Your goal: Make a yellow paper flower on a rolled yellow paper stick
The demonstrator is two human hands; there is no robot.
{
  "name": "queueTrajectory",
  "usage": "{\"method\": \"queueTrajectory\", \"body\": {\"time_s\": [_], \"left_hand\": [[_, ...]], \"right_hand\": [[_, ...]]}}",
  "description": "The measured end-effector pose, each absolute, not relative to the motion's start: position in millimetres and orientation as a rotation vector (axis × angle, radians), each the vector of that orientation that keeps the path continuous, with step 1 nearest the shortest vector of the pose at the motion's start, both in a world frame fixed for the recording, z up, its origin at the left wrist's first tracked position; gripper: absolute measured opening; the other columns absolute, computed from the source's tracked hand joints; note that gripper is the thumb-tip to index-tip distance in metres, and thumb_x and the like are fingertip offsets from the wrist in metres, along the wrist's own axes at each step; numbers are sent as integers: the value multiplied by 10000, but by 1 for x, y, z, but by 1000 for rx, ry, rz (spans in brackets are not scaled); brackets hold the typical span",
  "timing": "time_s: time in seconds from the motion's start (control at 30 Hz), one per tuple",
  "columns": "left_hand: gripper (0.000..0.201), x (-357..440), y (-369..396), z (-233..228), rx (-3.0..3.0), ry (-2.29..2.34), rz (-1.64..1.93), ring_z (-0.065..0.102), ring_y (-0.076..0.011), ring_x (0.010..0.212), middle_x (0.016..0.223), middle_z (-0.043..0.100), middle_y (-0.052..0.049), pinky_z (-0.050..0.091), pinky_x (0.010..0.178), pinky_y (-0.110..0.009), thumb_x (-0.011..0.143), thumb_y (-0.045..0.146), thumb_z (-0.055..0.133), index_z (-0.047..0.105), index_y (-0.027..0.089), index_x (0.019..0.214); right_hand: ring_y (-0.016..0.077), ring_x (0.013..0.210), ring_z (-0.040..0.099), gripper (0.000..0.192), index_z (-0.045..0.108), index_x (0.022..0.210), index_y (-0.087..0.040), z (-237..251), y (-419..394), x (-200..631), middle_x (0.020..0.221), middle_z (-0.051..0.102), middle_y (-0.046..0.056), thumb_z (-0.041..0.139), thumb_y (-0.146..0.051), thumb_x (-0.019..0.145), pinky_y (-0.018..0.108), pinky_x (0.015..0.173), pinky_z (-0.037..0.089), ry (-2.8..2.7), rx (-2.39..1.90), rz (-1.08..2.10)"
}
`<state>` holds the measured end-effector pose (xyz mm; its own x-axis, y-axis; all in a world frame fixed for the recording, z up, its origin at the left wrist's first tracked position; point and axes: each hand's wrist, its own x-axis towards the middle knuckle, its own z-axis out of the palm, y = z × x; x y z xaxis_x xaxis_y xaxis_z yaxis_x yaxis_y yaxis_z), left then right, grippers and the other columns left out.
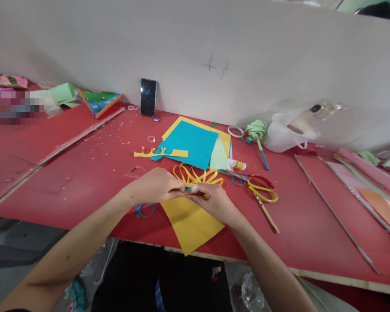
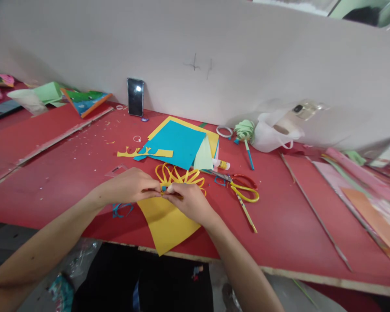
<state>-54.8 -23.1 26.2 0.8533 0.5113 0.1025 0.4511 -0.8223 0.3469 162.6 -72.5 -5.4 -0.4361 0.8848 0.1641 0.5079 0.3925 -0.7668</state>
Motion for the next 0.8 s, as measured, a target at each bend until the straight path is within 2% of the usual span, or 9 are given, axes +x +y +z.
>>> {"method": "queueTrajectory", "body": {"time_s": [0.23,0.53,0.7,0.8], "left_hand": [[147,-57,-23,25,2700,737,289,559,-108,568,649,673,15,252,533,-250,898,275,582,669,197,809],[105,-54,-24,29,2610,748,261,582,-101,612,712,704,26,281,558,-226,882,275,622,671,205,820],[192,-54,-24,30,2600,722,190,629,-125,670,781,734,-7,289,558,-234,936,301,541,718,227,927],[208,-55,-23,26,2631,694,185,629,-128,658,763,728,-15,285,548,-240,938,293,528,721,218,926]], "right_hand": [[150,708,644,113,633,828,-201,-7,-72,162,782,690,17,620,-294,890,232,637,443,-2084,-1166,884],[124,634,578,162,579,761,-193,-4,-74,162,696,625,-9,574,-248,913,214,581,367,-2188,-1211,777],[124,641,586,142,595,773,-199,-5,-74,164,705,635,-9,593,-250,906,211,586,372,-2181,-1200,783],[123,623,578,142,602,770,-201,-5,-73,164,691,634,-9,596,-252,903,211,572,370,-2197,-1215,782]]}}
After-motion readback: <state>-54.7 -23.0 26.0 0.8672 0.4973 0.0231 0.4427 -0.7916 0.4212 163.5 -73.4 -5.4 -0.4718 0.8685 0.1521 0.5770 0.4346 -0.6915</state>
